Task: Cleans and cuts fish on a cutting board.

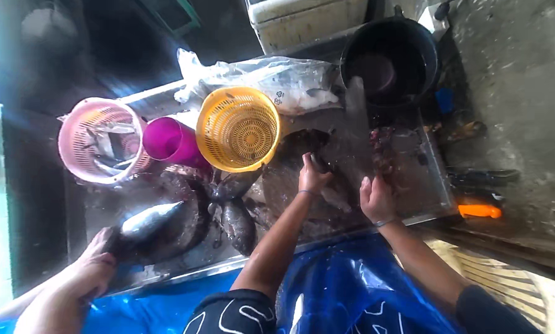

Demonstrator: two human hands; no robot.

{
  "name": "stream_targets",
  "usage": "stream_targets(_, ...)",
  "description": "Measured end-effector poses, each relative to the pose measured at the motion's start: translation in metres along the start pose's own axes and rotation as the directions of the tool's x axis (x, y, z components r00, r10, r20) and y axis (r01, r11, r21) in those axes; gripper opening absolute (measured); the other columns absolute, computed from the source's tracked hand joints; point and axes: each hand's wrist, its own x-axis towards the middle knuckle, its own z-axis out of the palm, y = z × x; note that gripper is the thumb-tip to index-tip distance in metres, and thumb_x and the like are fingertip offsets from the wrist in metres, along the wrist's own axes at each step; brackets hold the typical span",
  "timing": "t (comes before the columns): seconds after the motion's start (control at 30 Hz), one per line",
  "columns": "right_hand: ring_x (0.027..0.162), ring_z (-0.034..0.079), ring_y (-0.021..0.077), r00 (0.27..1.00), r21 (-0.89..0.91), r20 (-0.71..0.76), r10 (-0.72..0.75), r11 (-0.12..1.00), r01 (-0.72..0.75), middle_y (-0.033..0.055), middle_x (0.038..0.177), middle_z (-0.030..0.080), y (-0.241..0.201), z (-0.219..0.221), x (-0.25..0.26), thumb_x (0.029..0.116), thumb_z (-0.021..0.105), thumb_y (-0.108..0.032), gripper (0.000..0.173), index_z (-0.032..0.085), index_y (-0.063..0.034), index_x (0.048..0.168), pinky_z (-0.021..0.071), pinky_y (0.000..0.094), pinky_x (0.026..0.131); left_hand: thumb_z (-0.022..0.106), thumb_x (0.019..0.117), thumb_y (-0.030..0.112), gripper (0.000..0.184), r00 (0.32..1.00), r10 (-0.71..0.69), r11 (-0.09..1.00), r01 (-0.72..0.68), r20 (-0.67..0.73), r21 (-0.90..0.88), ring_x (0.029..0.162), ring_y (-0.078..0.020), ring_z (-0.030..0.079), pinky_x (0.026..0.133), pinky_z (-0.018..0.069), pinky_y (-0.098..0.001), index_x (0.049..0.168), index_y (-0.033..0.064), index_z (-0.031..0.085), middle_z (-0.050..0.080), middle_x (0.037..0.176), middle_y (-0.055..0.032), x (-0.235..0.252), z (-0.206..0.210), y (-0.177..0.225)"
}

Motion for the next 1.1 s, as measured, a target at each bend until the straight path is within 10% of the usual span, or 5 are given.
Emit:
stream_targets(0.1,0.107,0.070,0.0382,0.792,-0.174,0.533,0.296,0.955,-0.240,0.0226,0.108,0.071,0.003,0.001,0.006,0.1095,0.042,-0.023,0.034,0.054,-0.0017,0.133,0.0547,0.0555,0.094,0.088,0.0755,0.026,0.097,1.000,-0.020,1.000,0.019,0.008,0.018,0.098,-0.0394,0.072,0.085,0.0574,-0.0602,0.154,0.0140,0.031,0.071,0.108,-0.0226,-0.005,-0.001,0.004)
stream_targets(0.53,0.070,0.071,0.0318,0.994,-0.033,0.093,0.063,0.998,-0.060,0.0166,0.075,0.067,-0.001,-0.010,-0.038,0.1027,0.050,-0.019,0.030,0.064,0.0059,0.111,0.0599,0.0481,0.065,0.087,0.0757,0.029,0.096,0.998,-0.041,0.999,0.042,-0.046,0.016,0.100,-0.0401,0.071,0.087,0.0568,-0.0607,0.153,0.0112,0.032,0.070,0.110,-0.0234,-0.029,0.002,-0.004)
stream_targets(0.67,0.109,0.070,0.0372,0.744,-0.204,0.573,0.343,0.939,-0.276,0.0221,0.112,0.072,0.015,-0.002,-0.040,0.1100,0.038,-0.024,0.042,0.052,-0.0029,0.143,0.0543,0.0536,0.097,0.088,0.0763,0.027,0.094,0.996,-0.019,1.000,0.021,-0.088,0.020,0.099,-0.0382,0.072,0.087,0.0576,-0.0582,0.150,0.0096,0.033,0.071,0.109,-0.0225,-0.035,0.001,-0.005)
stream_targets(0.83,0.070,0.069,0.0311,0.992,-0.004,0.112,0.067,0.998,-0.066,0.0161,0.076,0.067,0.005,-0.015,-0.056,0.1018,0.049,-0.017,0.030,0.063,0.0058,0.116,0.0595,0.0480,0.067,0.088,0.0758,0.027,0.096,0.995,-0.017,1.000,0.017,-0.094,0.002,0.102,-0.0390,0.071,0.089,0.0568,-0.0589,0.151,0.0088,0.033,0.070,0.112,-0.0238,-0.040,-0.001,-0.014)
stream_targets(1.1,0.107,0.071,0.0371,0.697,-0.252,0.605,0.385,0.923,-0.290,0.0209,0.109,0.072,0.017,-0.003,-0.060,0.1100,0.039,-0.028,0.040,0.054,-0.0069,0.140,0.0554,0.0539,0.093,0.087,0.0772,0.028,0.094,0.991,-0.044,0.998,0.050,-0.127,0.045,0.098,-0.0379,0.072,0.086,0.0580,-0.0574,0.152,0.0104,0.031,0.070,0.109,-0.0219,-0.053,-0.003,-0.015)
